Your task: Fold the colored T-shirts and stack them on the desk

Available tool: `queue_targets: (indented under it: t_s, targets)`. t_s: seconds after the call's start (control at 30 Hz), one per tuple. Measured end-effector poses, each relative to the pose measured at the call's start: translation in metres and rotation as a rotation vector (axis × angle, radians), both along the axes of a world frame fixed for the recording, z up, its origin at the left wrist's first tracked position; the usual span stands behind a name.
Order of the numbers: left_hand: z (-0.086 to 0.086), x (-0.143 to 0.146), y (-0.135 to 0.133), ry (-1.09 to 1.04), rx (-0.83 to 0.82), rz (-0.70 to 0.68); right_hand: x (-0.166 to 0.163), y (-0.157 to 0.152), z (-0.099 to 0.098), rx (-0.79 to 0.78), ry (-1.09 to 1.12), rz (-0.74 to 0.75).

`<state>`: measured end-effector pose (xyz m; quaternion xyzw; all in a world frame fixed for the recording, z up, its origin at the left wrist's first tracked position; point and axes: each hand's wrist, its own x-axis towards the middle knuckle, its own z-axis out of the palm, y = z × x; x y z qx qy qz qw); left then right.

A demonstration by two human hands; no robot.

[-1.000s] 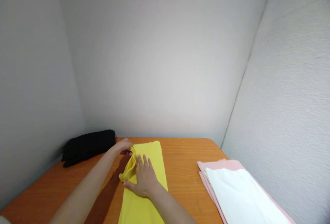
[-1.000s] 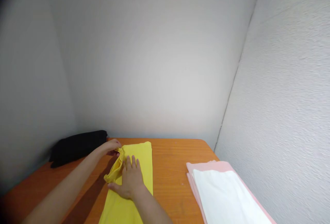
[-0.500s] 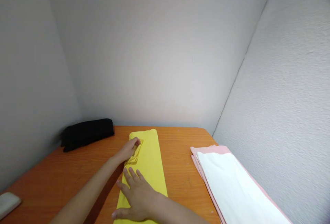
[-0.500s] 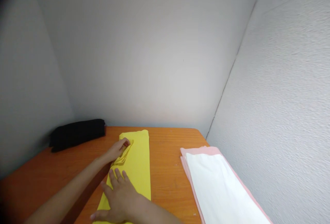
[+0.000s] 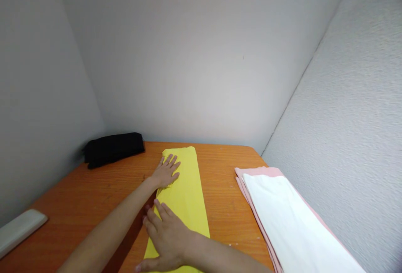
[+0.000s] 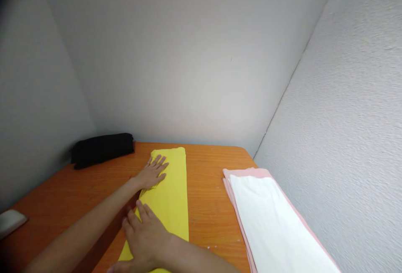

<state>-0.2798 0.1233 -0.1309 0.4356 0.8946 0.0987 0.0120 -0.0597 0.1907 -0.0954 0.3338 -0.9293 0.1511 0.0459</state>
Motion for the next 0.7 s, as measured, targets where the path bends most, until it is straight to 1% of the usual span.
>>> queue_targets:
  t_s: [0.03,0.07,0.1,0.2,0.23,0.27,0.33,0.4,0.47,0.57,0.7]
  targets:
    - [-0.001,0.000,0.000,-0.002,0.001,0.002,-0.003,-0.001,0.002,-0.018,-0.002,0.017]
    - [-0.001,0.000,0.001,-0.007,0.005,0.003,-0.008,-0.001,0.005,-0.046,-0.002,-0.003]
    - [-0.001,-0.001,0.001,-0.013,0.011,0.003,-0.014,0.000,0.008,-0.078,0.008,-0.064]
    - [0.002,-0.010,0.004,-0.030,0.039,0.001,-0.036,0.006,0.012,-0.141,0.103,-0.365]
    - [0.005,-0.015,0.004,-0.031,0.054,0.002,-0.043,0.009,0.011,-0.142,0.134,-0.418]
    - [0.009,-0.020,0.004,-0.029,0.070,0.002,-0.049,0.011,0.008,-0.137,0.154,-0.430]
    - [0.017,-0.031,0.001,-0.020,0.102,-0.011,-0.056,0.014,0.000,-0.126,0.157,-0.399]
    - [0.024,-0.041,-0.004,-0.008,0.124,-0.045,-0.058,0.015,-0.010,-0.127,0.117,-0.389]
    - [0.027,-0.050,-0.010,0.005,0.130,-0.080,-0.058,0.015,-0.019,-0.136,0.059,-0.403]
    - [0.023,-0.062,-0.015,0.013,0.103,-0.085,-0.057,0.016,-0.024,-0.138,0.025,-0.376]
    - [0.013,-0.075,-0.012,0.001,0.033,-0.048,-0.056,0.014,-0.025,-0.109,0.007,-0.343]
